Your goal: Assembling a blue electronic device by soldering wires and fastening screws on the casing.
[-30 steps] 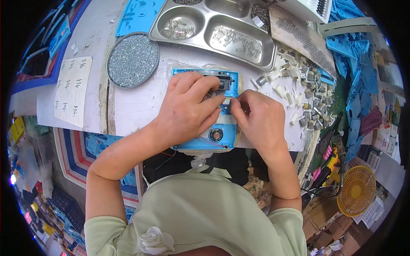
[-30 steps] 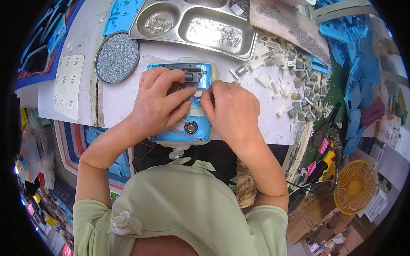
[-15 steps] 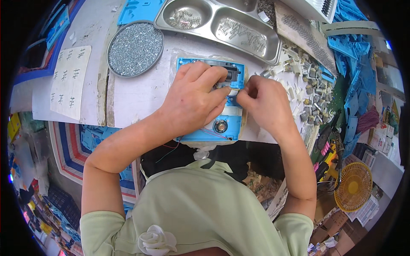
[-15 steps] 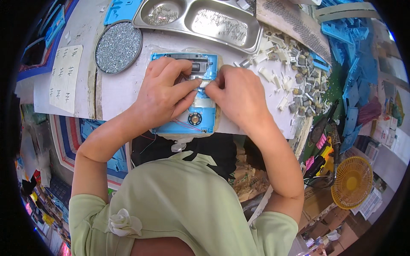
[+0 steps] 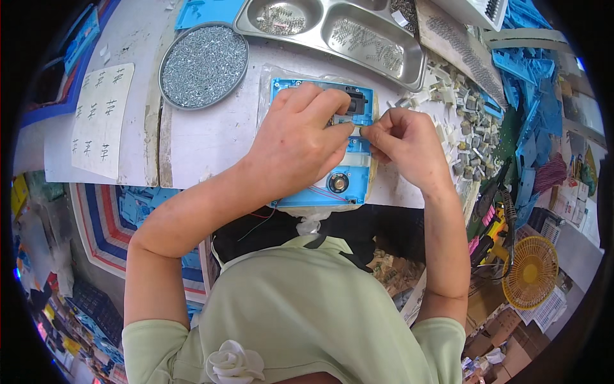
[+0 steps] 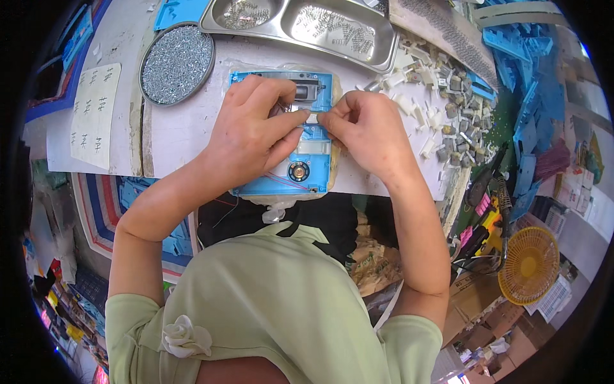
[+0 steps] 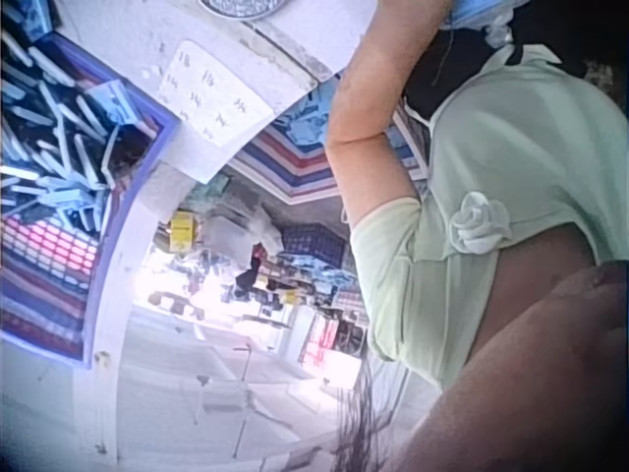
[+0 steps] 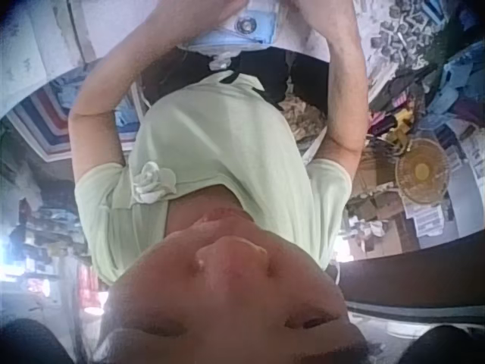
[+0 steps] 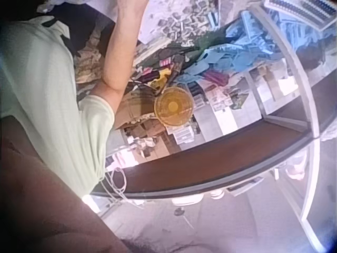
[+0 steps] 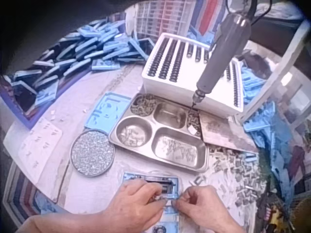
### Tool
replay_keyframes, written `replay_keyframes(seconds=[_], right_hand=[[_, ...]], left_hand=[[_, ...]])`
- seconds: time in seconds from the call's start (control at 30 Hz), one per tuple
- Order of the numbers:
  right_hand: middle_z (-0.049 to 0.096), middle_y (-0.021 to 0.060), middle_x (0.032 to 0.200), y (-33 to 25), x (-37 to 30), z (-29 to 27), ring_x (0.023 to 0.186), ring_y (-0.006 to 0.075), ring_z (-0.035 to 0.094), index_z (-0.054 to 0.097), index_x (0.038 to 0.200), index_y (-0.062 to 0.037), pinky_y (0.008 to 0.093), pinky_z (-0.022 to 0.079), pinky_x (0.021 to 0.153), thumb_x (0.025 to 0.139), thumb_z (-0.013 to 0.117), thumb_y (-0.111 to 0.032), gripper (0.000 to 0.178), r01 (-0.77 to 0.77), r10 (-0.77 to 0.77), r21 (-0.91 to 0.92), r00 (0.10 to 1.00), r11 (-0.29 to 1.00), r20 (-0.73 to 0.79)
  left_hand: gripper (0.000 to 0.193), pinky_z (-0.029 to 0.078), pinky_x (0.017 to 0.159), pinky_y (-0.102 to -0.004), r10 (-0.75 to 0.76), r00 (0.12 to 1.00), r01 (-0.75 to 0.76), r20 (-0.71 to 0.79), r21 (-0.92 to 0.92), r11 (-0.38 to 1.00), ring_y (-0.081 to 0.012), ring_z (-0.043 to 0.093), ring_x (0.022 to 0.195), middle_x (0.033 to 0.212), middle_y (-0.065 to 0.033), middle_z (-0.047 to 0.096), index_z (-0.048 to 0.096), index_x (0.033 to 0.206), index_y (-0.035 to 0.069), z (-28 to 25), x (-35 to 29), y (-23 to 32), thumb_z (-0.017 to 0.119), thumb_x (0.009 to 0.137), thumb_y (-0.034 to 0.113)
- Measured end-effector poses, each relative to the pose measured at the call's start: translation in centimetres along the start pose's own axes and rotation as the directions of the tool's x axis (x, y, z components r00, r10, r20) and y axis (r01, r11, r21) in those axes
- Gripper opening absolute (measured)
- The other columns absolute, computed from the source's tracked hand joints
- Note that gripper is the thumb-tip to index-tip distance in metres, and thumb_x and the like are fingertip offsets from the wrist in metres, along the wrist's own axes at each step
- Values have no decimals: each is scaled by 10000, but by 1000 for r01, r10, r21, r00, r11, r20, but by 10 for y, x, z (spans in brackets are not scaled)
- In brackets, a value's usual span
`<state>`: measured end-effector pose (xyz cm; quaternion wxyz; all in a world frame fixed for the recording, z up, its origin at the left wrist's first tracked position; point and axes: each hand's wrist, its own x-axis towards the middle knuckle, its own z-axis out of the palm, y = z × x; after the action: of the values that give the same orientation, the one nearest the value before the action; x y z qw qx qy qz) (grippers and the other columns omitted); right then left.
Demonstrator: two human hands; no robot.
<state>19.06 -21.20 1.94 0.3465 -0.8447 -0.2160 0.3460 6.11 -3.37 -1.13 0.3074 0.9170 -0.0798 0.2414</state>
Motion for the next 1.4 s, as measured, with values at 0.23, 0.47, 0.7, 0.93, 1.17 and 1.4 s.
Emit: replay_keyframes(seconds=[0.23, 0.47, 0.7, 0.93, 1.17, 1.4], right_hand=[[603, 64, 606, -4, -10, 9, 548, 180, 606, 628, 946, -15, 321, 469, 546, 835, 783, -170, 245, 254, -261, -105, 964, 961, -54], [650, 117, 646, 11, -6, 23, 597, 303, 668, 648, 926, -43, 414, 509, 557, 846, 750, -187, 193, 354, -380, -159, 908, 922, -179], [646, 131, 673, 13, -4, 51, 582, 286, 654, 624, 922, -36, 381, 501, 553, 843, 740, -173, 196, 299, -315, -106, 849, 948, -424], [680, 1, 761, 44, 15, -103, 679, 72, 600, 706, 1056, -38, 264, 471, 612, 898, 747, -141, 192, 159, -91, 52, 771, 986, -631], [738, 180, 1035, 217, 69, -351, 985, 363, 717, 704, 1140, -43, 500, 559, 893, 860, 713, -329, 400, -748, -179, -273, 206, 605, -962], [668, 250, 1157, 210, -27, -390, 1010, 380, 680, 594, 1198, 113, 443, 637, 824, 926, 674, -36, 320, 816, 488, 360, 111, 452, -866]], left_hand=[[242, 459, 774, -409, -76, 997, 76, 2, -17, 997, -302, 589, 884, 1003, -102, 581, 667, 955, 73, 1, 3, -4, 770, 736, 88], [309, 473, 760, -423, -123, 988, 129, 91, -65, 989, -324, 602, 864, 1016, -122, 581, 637, 1010, 61, -12, 13, -3, 779, 736, 80], [418, 477, 782, -440, -178, 983, 175, 52, 52, 983, -376, 595, 937, 1088, -176, 573, 622, 1109, 44, -2, 20, 2, 812, 740, 90], [407, 472, 792, -451, -228, 971, 215, 69, 156, 964, -379, 592, 940, 1100, -174, 581, 602, 1093, 46, -1, 22, 7, 817, 748, 78], [420, 467, 803, -455, -231, 970, 221, 74, 130, 967, -374, 590, 943, 1099, -171, 583, 606, 1094, 45, 6, 22, 7, 822, 737, 86], [394, 486, 775, -452, -223, 970, 211, 101, 116, 971, -389, 601, 903, 1083, -190, 569, 627, 1101, 48, -2, 28, 5, 804, 753, 107]])
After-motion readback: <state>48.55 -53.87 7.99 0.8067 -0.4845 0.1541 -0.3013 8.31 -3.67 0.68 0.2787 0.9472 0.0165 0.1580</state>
